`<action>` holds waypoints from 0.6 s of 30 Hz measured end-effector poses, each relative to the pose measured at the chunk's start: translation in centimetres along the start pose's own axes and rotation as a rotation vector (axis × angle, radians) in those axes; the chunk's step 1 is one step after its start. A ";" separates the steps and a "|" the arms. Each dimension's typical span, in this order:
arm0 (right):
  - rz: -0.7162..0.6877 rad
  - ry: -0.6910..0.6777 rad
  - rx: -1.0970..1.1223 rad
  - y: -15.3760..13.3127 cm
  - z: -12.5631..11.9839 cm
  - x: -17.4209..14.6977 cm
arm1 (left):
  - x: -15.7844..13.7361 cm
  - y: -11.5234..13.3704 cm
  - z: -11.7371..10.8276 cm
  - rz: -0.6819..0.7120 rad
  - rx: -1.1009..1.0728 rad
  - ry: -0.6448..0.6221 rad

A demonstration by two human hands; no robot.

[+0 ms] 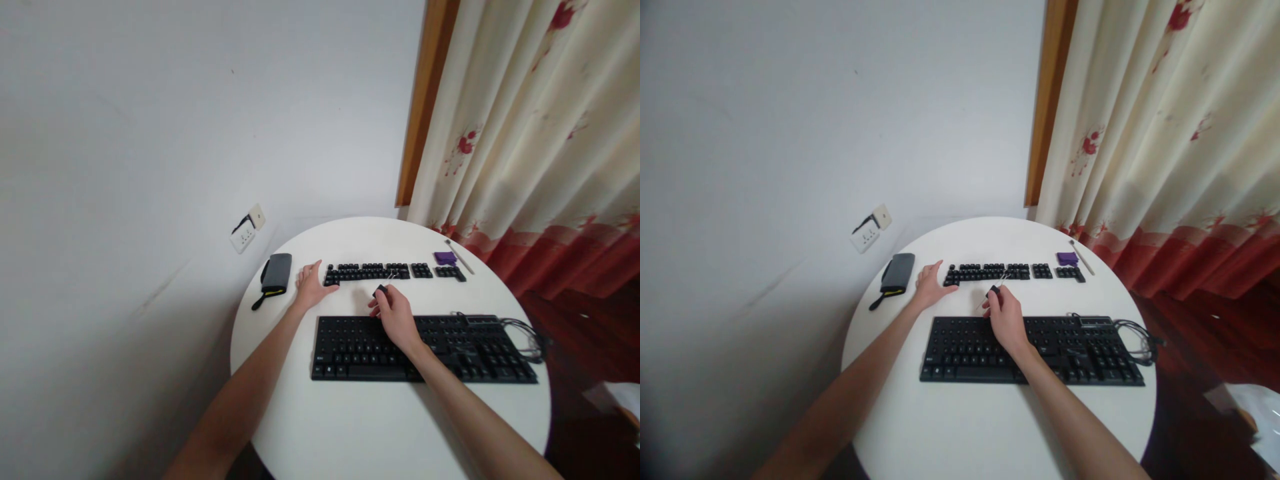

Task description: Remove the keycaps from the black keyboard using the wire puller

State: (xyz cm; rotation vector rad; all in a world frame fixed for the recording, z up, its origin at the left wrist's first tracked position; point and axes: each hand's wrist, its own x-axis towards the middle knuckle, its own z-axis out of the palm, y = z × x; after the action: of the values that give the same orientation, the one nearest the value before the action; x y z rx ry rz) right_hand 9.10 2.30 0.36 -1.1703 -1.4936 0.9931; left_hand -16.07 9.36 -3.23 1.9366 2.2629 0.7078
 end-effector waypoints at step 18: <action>-0.222 -0.193 -0.174 -2.0 1.1 -2.1 | -0.1 0.4 -2.7 0.060 -0.099 -0.038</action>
State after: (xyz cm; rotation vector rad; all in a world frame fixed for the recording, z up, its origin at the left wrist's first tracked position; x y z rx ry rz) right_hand 7.81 -0.21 1.67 -1.0219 -1.8512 0.8561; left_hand -16.65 8.53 -0.74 1.9631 2.1137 0.7667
